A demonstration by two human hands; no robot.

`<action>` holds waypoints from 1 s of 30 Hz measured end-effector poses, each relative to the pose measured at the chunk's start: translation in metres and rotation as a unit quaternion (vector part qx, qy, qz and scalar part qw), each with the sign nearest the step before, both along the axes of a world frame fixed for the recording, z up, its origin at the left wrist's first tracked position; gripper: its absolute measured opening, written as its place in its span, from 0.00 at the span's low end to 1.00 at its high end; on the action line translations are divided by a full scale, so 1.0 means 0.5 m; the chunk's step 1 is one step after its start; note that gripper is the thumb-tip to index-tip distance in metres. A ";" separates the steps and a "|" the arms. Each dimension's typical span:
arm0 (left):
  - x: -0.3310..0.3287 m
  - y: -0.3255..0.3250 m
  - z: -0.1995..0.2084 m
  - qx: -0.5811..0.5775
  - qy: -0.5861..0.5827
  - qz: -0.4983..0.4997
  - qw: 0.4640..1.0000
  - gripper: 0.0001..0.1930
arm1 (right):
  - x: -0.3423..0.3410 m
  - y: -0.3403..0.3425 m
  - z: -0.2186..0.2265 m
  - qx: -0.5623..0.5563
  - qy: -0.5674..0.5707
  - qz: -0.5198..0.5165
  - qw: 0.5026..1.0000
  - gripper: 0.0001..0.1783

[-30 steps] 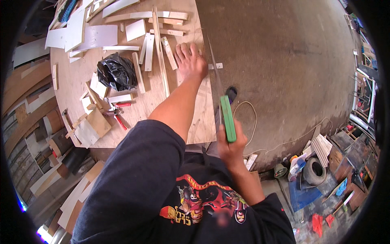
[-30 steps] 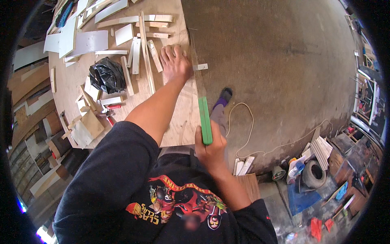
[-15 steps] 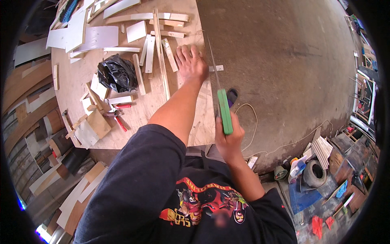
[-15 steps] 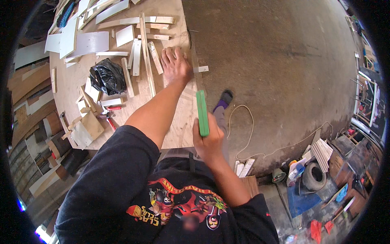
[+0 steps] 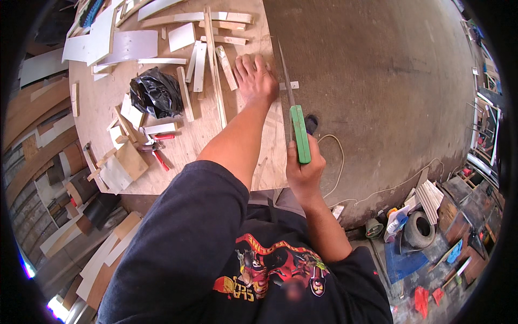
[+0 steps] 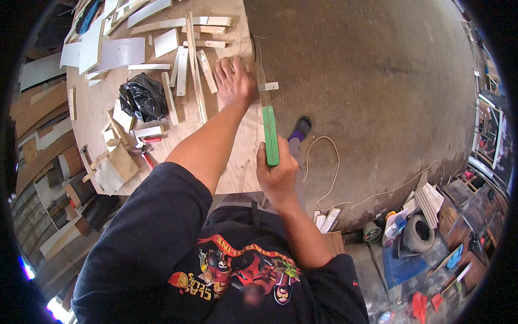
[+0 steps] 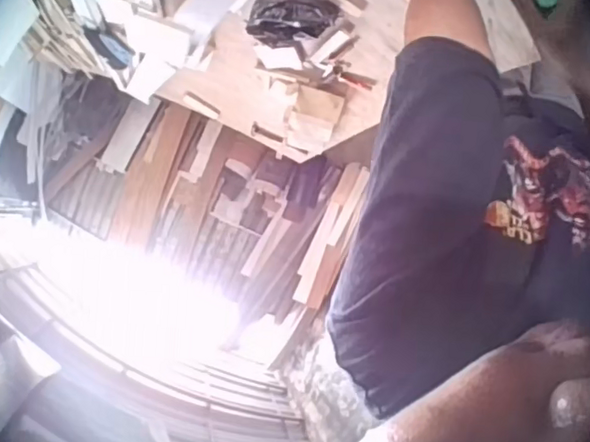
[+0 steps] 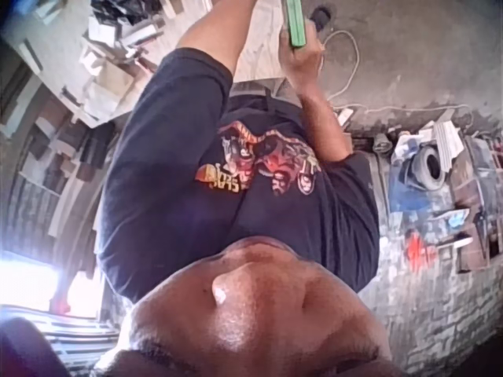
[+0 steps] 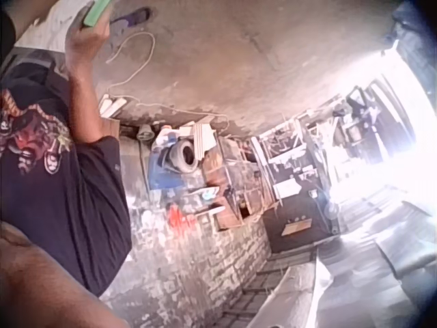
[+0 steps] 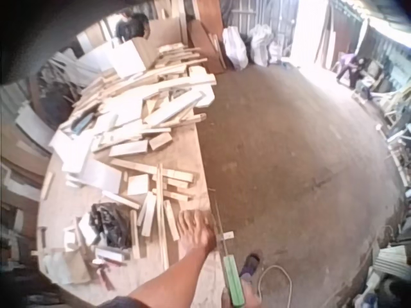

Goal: The person hammers a nail into a wooden joint, fits small wooden boards together to form a structure, and uses a hand saw to trim a small piece of wood.

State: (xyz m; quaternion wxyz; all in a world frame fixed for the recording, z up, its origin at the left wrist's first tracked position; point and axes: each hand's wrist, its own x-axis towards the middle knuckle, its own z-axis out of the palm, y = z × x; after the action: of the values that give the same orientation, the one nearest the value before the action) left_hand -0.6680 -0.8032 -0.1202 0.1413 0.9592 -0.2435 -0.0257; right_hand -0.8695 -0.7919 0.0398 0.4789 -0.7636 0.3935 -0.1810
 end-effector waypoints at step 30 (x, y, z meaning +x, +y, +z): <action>-0.001 -0.005 -0.023 0.004 -0.044 0.023 0.999 0.25 | -0.083 0.029 0.019 -0.026 -0.043 0.028 0.998 0.14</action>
State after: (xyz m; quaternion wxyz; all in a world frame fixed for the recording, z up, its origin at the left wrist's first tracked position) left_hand -0.6686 -0.8059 -0.1316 0.1272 0.9654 -0.2270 0.0184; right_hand -0.9109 -0.7776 0.0492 0.4806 -0.7777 0.3463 -0.2103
